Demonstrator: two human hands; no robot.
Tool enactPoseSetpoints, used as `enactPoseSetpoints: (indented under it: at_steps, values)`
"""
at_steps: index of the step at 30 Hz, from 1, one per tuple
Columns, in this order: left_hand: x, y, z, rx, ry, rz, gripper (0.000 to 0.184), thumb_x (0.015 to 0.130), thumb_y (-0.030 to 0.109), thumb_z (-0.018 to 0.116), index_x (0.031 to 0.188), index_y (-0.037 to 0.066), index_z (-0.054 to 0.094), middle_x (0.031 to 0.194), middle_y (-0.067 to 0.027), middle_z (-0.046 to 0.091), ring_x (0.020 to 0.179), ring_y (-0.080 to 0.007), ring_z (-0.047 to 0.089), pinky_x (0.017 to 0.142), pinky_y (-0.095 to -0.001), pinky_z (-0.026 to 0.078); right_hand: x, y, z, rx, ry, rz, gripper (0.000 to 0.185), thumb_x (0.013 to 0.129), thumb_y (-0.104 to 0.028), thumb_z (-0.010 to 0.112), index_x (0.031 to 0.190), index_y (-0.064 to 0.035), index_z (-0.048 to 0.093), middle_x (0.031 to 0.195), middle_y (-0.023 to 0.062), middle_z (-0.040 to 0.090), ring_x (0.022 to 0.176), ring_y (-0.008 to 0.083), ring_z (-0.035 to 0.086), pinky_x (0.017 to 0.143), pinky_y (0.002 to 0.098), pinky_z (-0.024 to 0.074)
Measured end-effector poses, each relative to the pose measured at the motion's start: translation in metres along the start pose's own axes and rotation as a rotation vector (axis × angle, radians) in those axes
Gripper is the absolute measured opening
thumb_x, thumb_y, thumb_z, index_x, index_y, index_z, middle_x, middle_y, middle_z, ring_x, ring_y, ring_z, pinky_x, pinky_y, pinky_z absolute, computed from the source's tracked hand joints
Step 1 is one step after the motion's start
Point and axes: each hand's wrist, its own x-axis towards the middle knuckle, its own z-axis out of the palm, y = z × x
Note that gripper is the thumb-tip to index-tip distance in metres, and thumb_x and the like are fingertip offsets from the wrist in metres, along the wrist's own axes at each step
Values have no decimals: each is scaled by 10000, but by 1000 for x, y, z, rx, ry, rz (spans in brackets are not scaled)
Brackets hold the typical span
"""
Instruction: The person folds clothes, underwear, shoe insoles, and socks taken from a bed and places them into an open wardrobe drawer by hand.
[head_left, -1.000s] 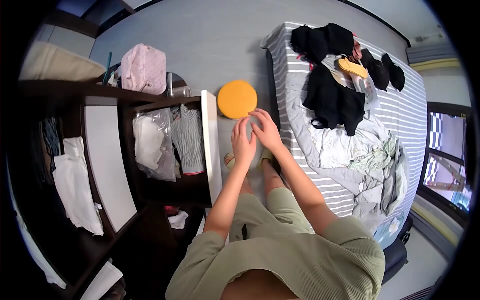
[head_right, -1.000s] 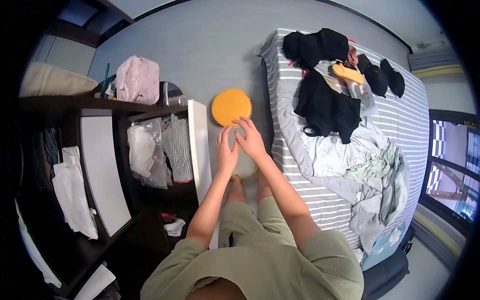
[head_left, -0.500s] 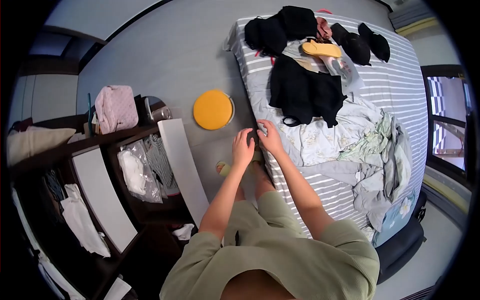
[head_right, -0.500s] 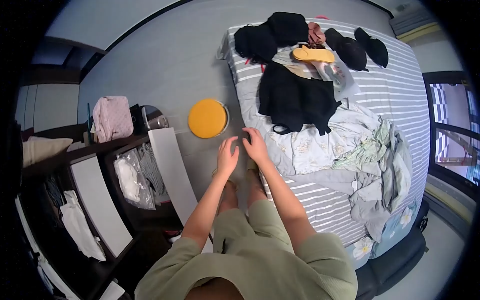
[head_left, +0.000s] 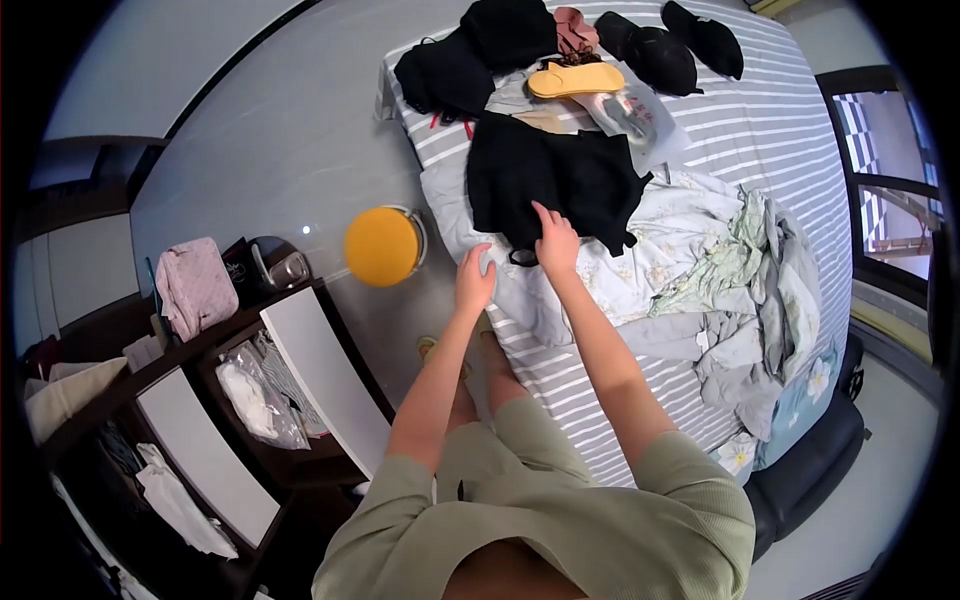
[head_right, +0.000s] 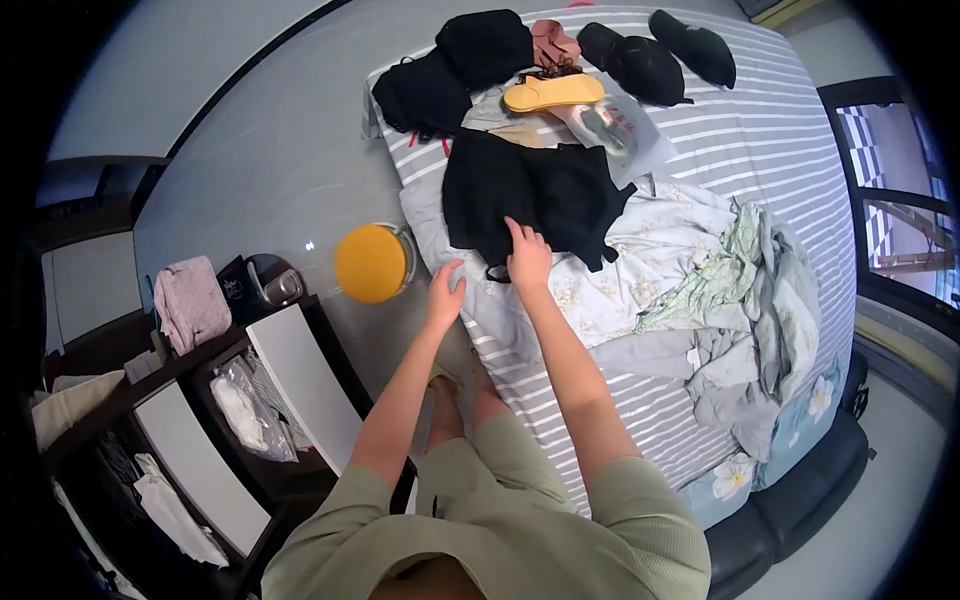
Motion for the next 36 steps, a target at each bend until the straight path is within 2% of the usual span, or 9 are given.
enactPoseSetpoints:
  at_steps: [6,9,15,18,20,23,26,31,36]
  values:
    - [26,38,10,-843,-267,-676,423,835,330,566,1165,86,465,1100,-88,551,960,-181,557,789,-335,454,-18,12,-17,434,147,-70,433,657,21,471,1076,-70,533,936,177,550,875,360,528,756,405,445]
    - [30,49,10,-1111,-415,-647,400,829,302,580,1150,95,462,1042,-66,558,909,-162,571,745,-311,471,-45,-1,-26,567,19,-169,393,675,25,463,1061,-10,524,939,188,548,888,375,525,768,376,443]
    - [11,34,9,-747,-273,-536,491,710,87,596,1178,52,451,1050,-71,550,911,-174,542,762,-285,438,-83,-5,-22,969,-276,-198,419,636,24,526,1053,-9,553,998,81,559,842,187,560,750,264,451]
    - [4,24,4,-697,-56,-651,508,705,53,537,1203,23,440,1116,-102,531,996,-212,511,859,-303,400,-79,10,-14,1353,-149,149,292,690,36,519,967,-22,593,851,21,597,773,86,543,694,212,434]
    - [-2,22,-3,-704,-27,-657,515,713,28,513,1220,30,424,1112,-107,529,1008,-224,506,875,-316,399,-66,38,17,1351,231,386,193,764,-84,622,944,-59,560,732,-8,565,662,74,508,627,195,411]
    - [-12,19,-18,-737,-5,-658,560,679,42,520,1230,10,426,1159,-107,519,1033,-227,496,894,-302,371,-46,67,11,1613,230,1236,457,672,-381,727,972,-118,504,873,21,532,784,168,523,659,275,435]
    - [-22,34,-43,-709,-22,-640,527,676,64,558,1191,18,458,1104,-94,547,984,-205,520,869,-287,387,-35,87,13,2375,12,1095,335,719,-291,698,953,-94,561,1004,69,604,938,204,576,772,315,483]
    - [-31,47,-70,-832,-72,-744,452,713,139,605,1140,45,491,1031,-76,567,927,-186,553,815,-289,433,-22,68,6,2143,-16,889,235,757,-115,632,969,-42,560,1010,60,601,953,189,563,817,300,462]
    - [-30,50,-76,-1050,-74,-859,464,726,166,616,1152,51,474,1010,-80,566,924,-202,562,799,-317,462,-38,-10,-33,1745,140,445,429,730,-30,608,1138,-75,482,1030,18,520,985,161,480,865,284,384]
